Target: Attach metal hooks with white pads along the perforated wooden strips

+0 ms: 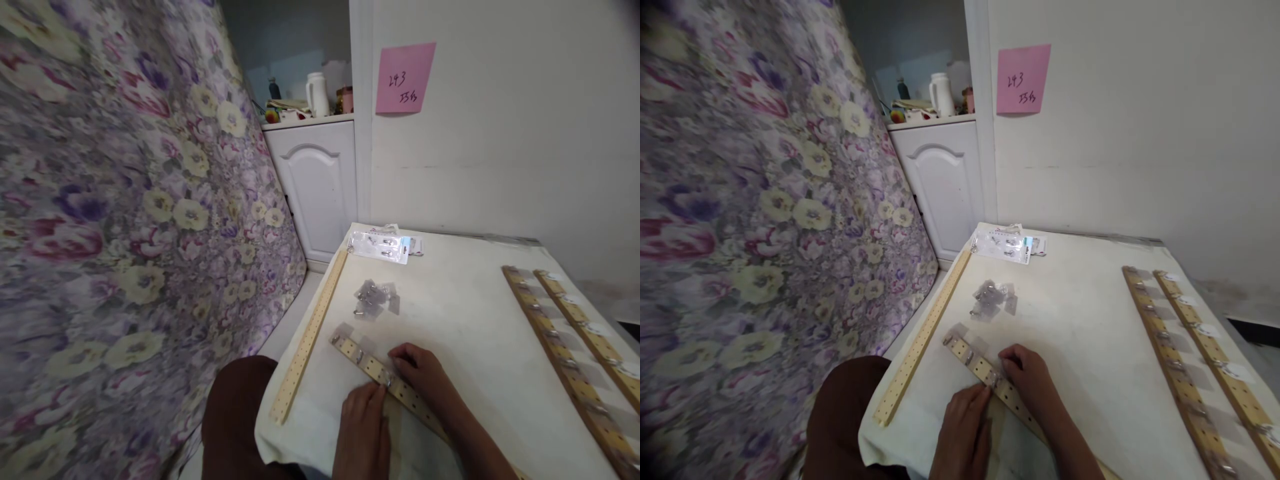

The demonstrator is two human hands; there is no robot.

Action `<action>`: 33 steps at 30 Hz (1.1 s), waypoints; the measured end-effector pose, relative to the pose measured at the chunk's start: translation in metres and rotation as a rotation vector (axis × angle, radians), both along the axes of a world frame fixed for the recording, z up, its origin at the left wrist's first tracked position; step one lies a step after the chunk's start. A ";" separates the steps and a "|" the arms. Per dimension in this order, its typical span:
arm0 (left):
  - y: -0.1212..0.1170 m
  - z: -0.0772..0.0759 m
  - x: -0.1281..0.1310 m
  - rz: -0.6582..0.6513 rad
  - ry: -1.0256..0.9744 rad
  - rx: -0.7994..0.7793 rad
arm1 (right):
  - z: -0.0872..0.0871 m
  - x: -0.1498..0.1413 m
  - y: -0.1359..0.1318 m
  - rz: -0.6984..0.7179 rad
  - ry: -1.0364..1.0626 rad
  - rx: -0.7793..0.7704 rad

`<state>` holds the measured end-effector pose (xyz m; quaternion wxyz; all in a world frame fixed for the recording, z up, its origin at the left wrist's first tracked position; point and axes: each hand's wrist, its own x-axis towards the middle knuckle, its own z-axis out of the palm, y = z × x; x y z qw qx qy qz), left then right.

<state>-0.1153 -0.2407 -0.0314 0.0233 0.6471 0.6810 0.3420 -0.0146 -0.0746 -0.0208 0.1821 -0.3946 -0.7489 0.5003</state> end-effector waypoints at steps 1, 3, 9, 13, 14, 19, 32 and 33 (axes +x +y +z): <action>0.000 0.000 0.000 -0.003 -0.003 -0.001 | 0.000 0.000 0.000 -0.001 0.002 -0.004; 0.000 0.001 0.000 -0.005 -0.008 0.002 | 0.001 0.000 0.000 -0.001 0.005 -0.012; -0.001 0.002 -0.001 -0.004 -0.005 0.015 | 0.003 0.000 -0.001 -0.011 0.000 -0.010; 0.000 0.003 0.000 0.000 -0.008 0.007 | 0.003 0.000 0.000 -0.013 -0.004 -0.024; 0.000 0.003 0.000 -0.003 -0.006 -0.002 | 0.003 0.000 0.000 -0.013 -0.004 -0.023; 0.000 0.003 0.000 0.002 0.019 -0.027 | 0.003 0.001 0.000 -0.016 -0.006 -0.014; 0.002 0.007 0.001 0.008 0.009 0.020 | -0.001 0.002 0.000 -0.026 0.007 -0.008; 0.001 0.008 0.001 0.006 0.012 0.017 | -0.001 0.002 -0.001 -0.027 0.010 -0.008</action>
